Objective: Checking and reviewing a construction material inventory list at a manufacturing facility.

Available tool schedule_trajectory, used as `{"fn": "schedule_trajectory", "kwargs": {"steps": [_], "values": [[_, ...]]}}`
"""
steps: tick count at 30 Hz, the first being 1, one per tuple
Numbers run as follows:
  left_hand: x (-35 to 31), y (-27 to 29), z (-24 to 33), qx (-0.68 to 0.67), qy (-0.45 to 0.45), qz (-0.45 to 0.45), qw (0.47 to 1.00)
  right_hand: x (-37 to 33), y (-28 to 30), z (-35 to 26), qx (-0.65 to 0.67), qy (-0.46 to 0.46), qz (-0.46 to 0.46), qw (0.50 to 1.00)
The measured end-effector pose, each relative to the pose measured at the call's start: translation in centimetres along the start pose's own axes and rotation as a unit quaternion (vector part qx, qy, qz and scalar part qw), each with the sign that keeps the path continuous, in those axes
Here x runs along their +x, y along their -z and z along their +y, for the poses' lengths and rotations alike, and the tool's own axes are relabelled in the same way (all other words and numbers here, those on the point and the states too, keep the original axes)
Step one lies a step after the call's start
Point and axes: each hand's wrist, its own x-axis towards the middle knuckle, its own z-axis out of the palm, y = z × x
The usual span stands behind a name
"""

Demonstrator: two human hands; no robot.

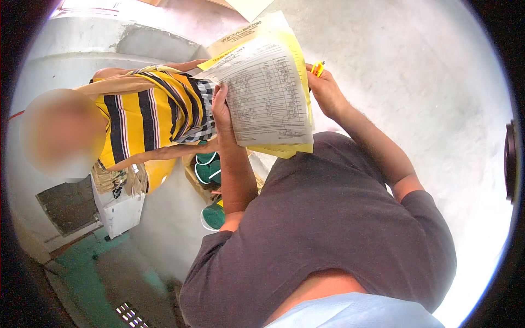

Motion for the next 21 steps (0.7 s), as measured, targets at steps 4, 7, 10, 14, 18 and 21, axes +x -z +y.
{"fn": "schedule_trajectory", "kwargs": {"steps": [4,7,10,14,18,21], "values": [[-0.1,0.0,-0.3,0.0,-0.013,0.005,1.0,-1.3,-1.5,-1.2,0.01,-0.022,0.013,1.0],[-0.4,-0.1,0.1,0.02,-0.019,0.018,0.999,-1.5,-1.3,-1.1,-0.047,-0.021,0.014,0.999],[-0.6,0.8,0.1,0.045,-0.013,0.035,0.998,-0.8,0.0,-0.8,-0.038,0.039,0.065,0.996],[-0.6,0.7,-0.1,0.003,-0.015,0.029,0.999,-1.2,0.8,-1.9,-0.112,0.095,0.08,0.986],[-0.3,1.3,-0.5,0.004,-0.027,0.01,1.0,-1.6,1.4,-3.7,-0.113,0.135,0.166,0.97],[0.0,2.1,-0.4,0.017,-0.024,0.014,0.999,-1.4,3.1,-4.6,-0.095,0.167,0.175,0.966]]}}
